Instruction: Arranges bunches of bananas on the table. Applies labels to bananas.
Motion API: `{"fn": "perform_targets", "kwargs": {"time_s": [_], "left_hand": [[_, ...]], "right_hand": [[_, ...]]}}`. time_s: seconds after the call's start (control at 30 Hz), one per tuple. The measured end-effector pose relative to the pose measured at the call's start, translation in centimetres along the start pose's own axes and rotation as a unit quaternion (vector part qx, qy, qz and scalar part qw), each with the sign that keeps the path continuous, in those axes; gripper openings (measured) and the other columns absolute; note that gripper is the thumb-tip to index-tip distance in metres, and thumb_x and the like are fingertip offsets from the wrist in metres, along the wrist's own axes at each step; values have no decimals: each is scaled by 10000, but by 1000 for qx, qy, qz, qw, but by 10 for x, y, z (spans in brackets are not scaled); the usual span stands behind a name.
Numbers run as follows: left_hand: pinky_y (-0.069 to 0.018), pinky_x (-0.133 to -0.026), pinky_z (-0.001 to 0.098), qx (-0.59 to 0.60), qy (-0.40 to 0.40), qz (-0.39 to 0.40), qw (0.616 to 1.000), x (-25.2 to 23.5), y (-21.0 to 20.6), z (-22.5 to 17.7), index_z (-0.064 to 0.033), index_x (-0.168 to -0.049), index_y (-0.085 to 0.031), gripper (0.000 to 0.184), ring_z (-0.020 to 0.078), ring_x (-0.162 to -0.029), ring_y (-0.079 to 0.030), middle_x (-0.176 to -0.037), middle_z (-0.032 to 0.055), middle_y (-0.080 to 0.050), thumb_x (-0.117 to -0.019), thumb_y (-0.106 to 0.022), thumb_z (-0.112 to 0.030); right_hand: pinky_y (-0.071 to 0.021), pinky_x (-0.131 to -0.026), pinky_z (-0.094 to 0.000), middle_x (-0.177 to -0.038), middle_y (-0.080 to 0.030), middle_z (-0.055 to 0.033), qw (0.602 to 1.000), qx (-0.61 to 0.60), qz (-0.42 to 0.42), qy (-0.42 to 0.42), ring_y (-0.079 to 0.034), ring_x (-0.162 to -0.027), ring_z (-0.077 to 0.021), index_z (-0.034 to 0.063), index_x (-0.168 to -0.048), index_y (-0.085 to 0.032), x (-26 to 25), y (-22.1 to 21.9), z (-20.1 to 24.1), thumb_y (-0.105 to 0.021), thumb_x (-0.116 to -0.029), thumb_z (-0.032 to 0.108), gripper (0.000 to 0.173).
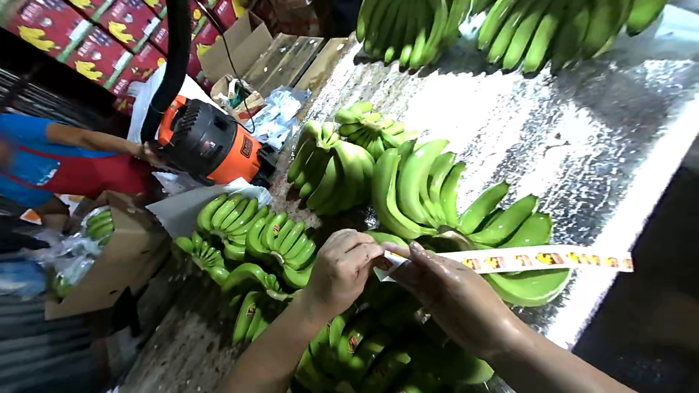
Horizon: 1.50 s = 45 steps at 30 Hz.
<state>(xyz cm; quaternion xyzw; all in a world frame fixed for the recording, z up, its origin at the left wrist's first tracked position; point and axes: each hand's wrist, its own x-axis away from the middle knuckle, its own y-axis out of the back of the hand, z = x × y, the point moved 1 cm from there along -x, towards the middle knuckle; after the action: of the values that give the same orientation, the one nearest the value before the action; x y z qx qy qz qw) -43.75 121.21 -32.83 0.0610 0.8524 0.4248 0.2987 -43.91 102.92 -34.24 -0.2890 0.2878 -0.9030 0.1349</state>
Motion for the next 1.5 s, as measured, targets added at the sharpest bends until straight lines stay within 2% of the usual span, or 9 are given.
{"fn": "perform_targets", "kwargs": {"time_s": [0.27,0.37,0.5,0.67,0.73,0.83,1.0,1.2,1.5], "left_hand": [[-508,-1075,391,-13,-100,-43,994,8,-6,-5,-59,-936,-665,142,229,-1119,-675,-1051,122,-709,-1031,-569,-103],[-519,-1025,327,112,80,3,990,4,12,9,4,-943,-611,192,173,-1154,-638,-1103,141,-666,-1048,-544,-142],[-507,-1010,492,-73,450,253,853,5,30,117,67,-1239,-590,268,336,-1118,-650,-1188,243,-649,-1071,-481,-110],[-502,-985,652,-300,487,421,704,56,-2,192,17,-1321,-615,330,471,-1220,-616,-1298,280,-641,-1013,-544,-76],[-490,-1007,633,-339,482,434,682,46,-8,179,40,-1352,-583,354,461,-1272,-585,-1355,276,-608,-1014,-491,-16],[-450,-1077,605,-323,442,363,754,16,-8,155,48,-1407,-538,393,450,-1328,-540,-1423,287,-548,-1022,-469,8],[-590,-889,278,58,211,27,975,-26,-3,37,-1,-971,-773,107,132,-971,-710,-1005,107,-742,-898,-726,-64],[-576,-868,264,12,-15,12,1000,-23,-23,-27,-16,-894,-777,75,192,-923,-714,-900,123,-731,-907,-704,-26],[-539,-999,309,50,2,-2,999,2,-15,-26,8,-920,-717,83,219,-1075,-680,-1033,164,-710,-958,-661,-42]], "right_hand": [[-574,-919,-303,-937,-733,-73,998,-49,-18,-18,-714,-901,-143,-21,-1230,-661,5,-2,4,-299,-1128,255,467],[-620,-729,-272,-898,-721,-36,993,-13,-104,58,-708,-759,-117,4,-1150,-662,-3,12,6,-517,-1006,-4,205],[-618,-611,-240,-1025,-669,-51,988,20,-137,73,-684,-694,-98,25,-1237,-608,1,32,16,-623,-856,-123,409],[-589,-846,-250,-1110,-738,-4,988,106,-68,90,-703,-953,-95,66,-1194,-722,9,39,16,-622,-933,136,289],[-582,-747,-212,-1008,-738,-6,986,93,-88,103,-689,-829,-74,58,-1120,-740,7,41,16,-597,-926,49,242],[-573,-606,-206,-888,-701,-20,982,81,-114,125,-658,-684,-81,47,-1084,-704,2,42,14,-659,-822,-57,285],[-620,-669,-251,-1012,-743,-59,984,114,-101,90,-717,-748,-113,12,-1249,-667,-3,33,12,-633,-905,-51,351],[-623,-806,-265,-1084,-752,-4,965,214,-32,145,-728,-912,-88,46,-1295,-673,9,26,2,-570,-907,63,402],[-553,-983,-292,-1223,-728,1,972,180,12,148,-694,-1079,-100,54,-1317,-665,11,24,-13,-336,-1086,463,574]]}}
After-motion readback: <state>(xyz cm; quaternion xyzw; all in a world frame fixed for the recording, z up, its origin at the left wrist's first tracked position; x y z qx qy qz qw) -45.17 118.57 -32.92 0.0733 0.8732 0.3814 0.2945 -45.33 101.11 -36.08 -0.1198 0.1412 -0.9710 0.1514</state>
